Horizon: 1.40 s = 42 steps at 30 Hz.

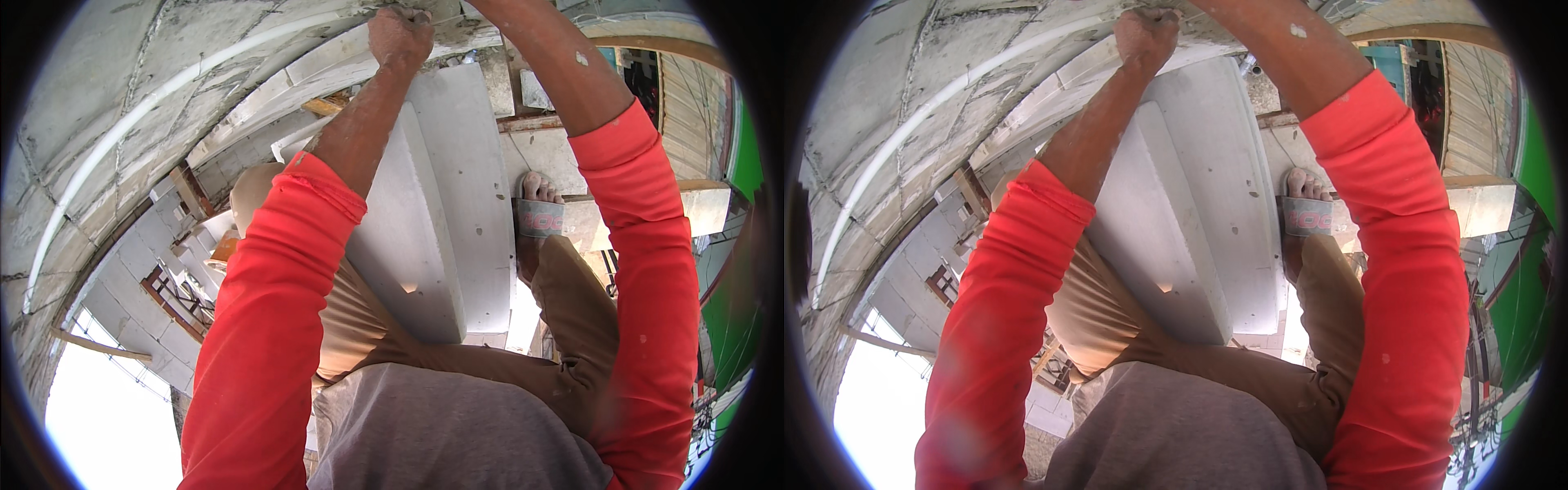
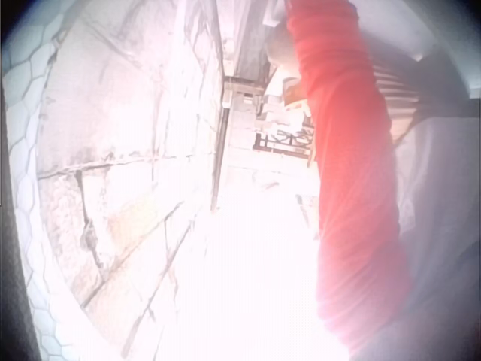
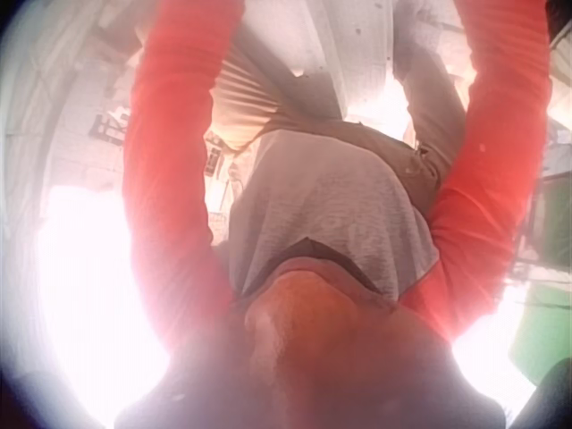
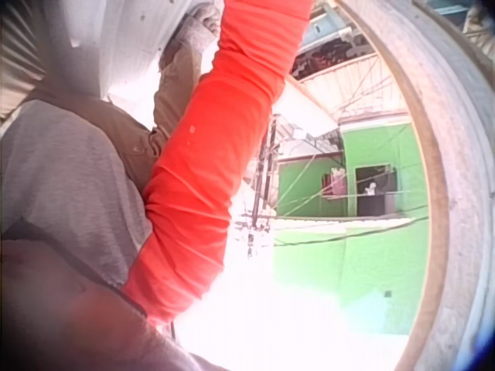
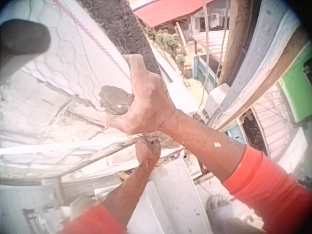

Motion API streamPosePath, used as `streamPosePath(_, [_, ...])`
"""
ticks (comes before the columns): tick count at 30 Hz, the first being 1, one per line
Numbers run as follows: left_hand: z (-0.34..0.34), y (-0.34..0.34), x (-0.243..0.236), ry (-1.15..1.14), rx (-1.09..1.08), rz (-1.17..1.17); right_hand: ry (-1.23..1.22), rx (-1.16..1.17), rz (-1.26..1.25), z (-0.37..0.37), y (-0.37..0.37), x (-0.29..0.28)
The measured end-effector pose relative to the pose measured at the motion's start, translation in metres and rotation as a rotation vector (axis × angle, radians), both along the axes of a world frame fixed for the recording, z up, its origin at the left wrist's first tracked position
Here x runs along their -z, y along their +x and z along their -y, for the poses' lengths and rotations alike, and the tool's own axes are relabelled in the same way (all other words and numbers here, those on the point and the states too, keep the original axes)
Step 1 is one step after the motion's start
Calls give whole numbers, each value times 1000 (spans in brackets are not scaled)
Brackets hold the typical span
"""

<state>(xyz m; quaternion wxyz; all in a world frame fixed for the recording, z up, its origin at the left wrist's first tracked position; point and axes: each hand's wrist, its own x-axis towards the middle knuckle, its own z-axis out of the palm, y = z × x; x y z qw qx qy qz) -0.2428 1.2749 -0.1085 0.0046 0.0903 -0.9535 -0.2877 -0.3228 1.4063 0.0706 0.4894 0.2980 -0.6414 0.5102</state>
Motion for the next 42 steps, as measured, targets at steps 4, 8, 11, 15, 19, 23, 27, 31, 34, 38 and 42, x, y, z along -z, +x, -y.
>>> streamPosePath(4, [-2, 0, 4, -40, -51, -4, 13, 12, -4, -1, 1, -1])
streamPosePath(8, [-7, -2, 1, 76, -74, 45, 22, -2, 22, -3, -1, 3])
streamPosePath(11, [-5, -2, 3, 174, -52, 19, 25, -6, 57, -3, 0, 4])
streamPosePath(15, [12, -2, 18, 235, 53, -65, 0, -24, 30, 1, -1, 0])
streamPosePath(19, [4, -1, 16, 461, -93, -76, 6, -4, 42, 0, 0, 1])
streamPosePath(23, [3, -5, 5, 383, -70, 6, 27, -5, 74, -3, 1, 1])
streamPosePath(27, [-1, -6, -1, 273, 38, -21, 14, -12, 100, -5, 4, 0])
streamPosePath(31, [13, -12, 18, 40, 167, -124, 20, 4, 49, -1, 0, 2])
streamPosePath(34, [28, -12, 31, -58, 225, -171, 11, 18, 73, 5, 4, -3])
streamPosePath(38, [7, -13, 7, 50, 161, -13, 13, 21, 163, -3, 8, 2])
streamPosePath(42, [35, -18, 6, -84, 230, -39, 60, 25, 256, 2, 15, -7])
